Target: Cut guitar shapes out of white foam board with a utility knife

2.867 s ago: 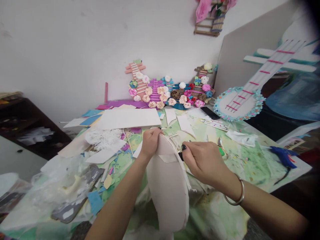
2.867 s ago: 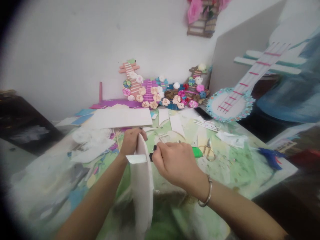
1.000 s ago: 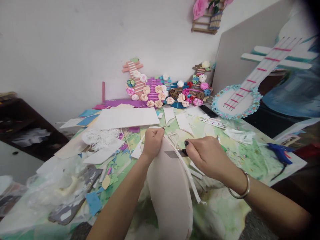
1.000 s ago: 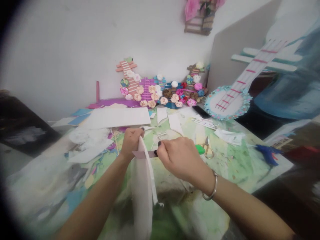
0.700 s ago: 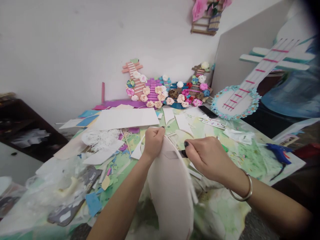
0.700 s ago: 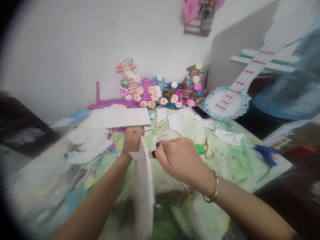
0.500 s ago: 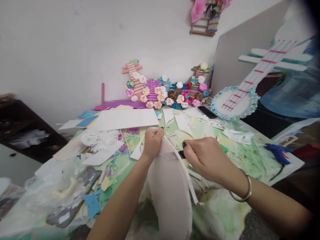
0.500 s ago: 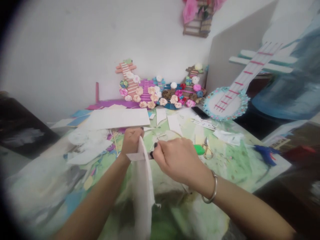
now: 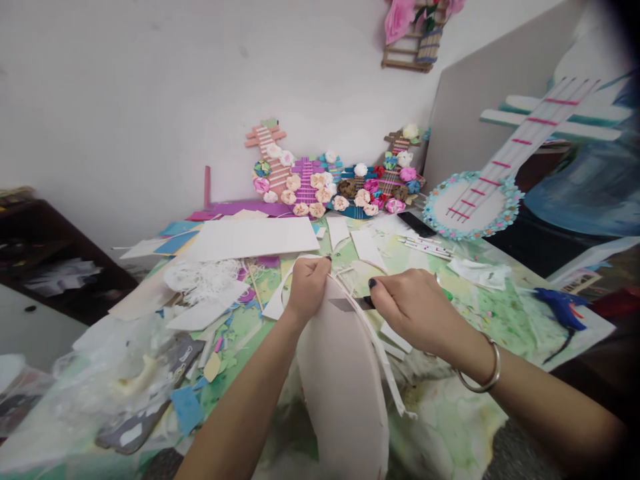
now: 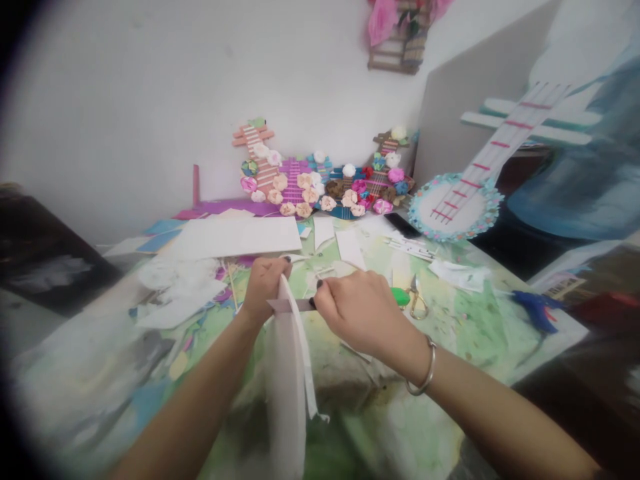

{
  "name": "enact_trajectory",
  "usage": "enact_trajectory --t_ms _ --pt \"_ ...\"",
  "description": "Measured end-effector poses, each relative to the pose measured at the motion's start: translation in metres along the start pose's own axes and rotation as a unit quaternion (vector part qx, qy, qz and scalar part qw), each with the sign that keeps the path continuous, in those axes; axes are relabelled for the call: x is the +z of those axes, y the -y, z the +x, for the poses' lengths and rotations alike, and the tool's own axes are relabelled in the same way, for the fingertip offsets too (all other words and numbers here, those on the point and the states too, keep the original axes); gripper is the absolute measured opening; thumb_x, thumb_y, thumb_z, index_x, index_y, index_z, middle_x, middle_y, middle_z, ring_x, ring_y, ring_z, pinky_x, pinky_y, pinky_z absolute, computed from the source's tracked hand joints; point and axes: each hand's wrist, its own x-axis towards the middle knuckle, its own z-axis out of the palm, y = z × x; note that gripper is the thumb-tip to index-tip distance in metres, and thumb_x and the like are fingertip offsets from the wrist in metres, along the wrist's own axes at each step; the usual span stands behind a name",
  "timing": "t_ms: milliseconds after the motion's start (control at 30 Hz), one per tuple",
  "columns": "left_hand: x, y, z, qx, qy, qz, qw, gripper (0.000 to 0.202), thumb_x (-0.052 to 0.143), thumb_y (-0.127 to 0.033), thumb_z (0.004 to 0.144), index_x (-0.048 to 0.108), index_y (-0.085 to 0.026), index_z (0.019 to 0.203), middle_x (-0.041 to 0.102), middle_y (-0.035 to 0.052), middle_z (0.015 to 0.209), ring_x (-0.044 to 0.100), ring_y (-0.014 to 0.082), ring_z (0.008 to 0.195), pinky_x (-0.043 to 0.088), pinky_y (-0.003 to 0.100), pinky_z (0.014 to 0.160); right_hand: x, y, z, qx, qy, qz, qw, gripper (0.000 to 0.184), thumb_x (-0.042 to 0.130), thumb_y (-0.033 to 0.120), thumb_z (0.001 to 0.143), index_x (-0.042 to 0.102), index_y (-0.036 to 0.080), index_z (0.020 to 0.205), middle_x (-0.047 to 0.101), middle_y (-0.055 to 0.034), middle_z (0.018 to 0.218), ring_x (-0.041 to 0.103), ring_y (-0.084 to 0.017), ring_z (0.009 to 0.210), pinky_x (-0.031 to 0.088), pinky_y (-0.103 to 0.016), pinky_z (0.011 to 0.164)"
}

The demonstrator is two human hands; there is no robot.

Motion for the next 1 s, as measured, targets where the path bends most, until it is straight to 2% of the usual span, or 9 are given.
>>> enact_trajectory --t_ms 200,433,600,700,833,1000 --pt "0.001 0.0 -0.001 -0.001 0.0 0.002 1.0 0.035 0.044 -0.025 0.07 0.022 -0.019 0.043 0.018 -0.0055 0.044 0.016 0.0059 0.045 0.013 0.024 0.045 0.002 -0.003 0.0 0.002 -0.002 -0.006 1.0 0.039 0.032 0.029 0.086 0.038 0.015 0.05 0.037 0.0009 0.046 0.025 -0.008 0.046 0.011 -0.029 0.053" --pt "0.002 -0.007 -0.001 0.012 -0.039 0.032 0.999 0.036 0.045 -0.026 0.07 0.023 -0.019 0.042 0.016 -0.005 0.044 0.017 0.0059 0.045 0.013 0.025 0.045 0.0 -0.003 -0.001 -0.026 -0.026 0.035 0.999 0.04 0.032 0.029 0.087 0.038 0.015 0.05 0.036 0.002 0.045 0.027 -0.007 0.044 0.012 -0.029 0.053" --pt "0.002 -0.007 -0.001 0.029 -0.049 0.058 0.997 0.036 0.044 -0.025 0.071 0.023 -0.019 0.043 0.016 -0.0046 0.045 0.017 0.0063 0.045 0.013 0.025 0.045 -0.001 0.001 -0.004 -0.015 -0.032 0.032 0.999 0.039 0.032 0.029 0.087 0.037 0.015 0.051 0.036 0.002 0.045 0.028 -0.007 0.045 0.012 -0.029 0.053" --pt "0.004 -0.008 -0.001 0.027 -0.042 0.083 0.995 0.038 0.044 -0.027 0.072 0.021 -0.019 0.043 0.015 -0.0045 0.045 0.017 0.0065 0.045 0.014 0.025 0.045 -0.004 0.005 -0.007 -0.027 -0.029 0.029 0.999 0.038 0.031 0.029 0.087 0.035 0.015 0.051 0.033 0.0025 0.045 0.024 -0.007 0.045 0.012 -0.029 0.053" --pt "0.006 -0.01 -0.001 0.014 -0.037 0.059 0.997 0.038 0.044 -0.029 0.073 0.021 -0.02 0.043 0.015 -0.0047 0.045 0.017 0.0066 0.044 0.013 0.025 0.045 -0.009 0.01 -0.007 -0.032 -0.026 0.015 0.999 0.038 0.031 0.029 0.086 0.034 0.015 0.051 0.031 0.0023 0.046 0.021 -0.007 0.045 0.011 -0.029 0.053" --pt "0.006 -0.013 -0.003 0.03 -0.024 0.045 0.998 0.037 0.044 -0.027 0.072 0.023 -0.019 0.043 0.016 -0.0047 0.045 0.018 0.0064 0.045 0.014 0.025 0.044 -0.009 0.008 -0.004 -0.016 -0.019 0.0 1.0 0.038 0.03 0.029 0.086 0.036 0.015 0.051 0.031 0.0016 0.046 0.021 -0.008 0.046 0.011 -0.029 0.054"
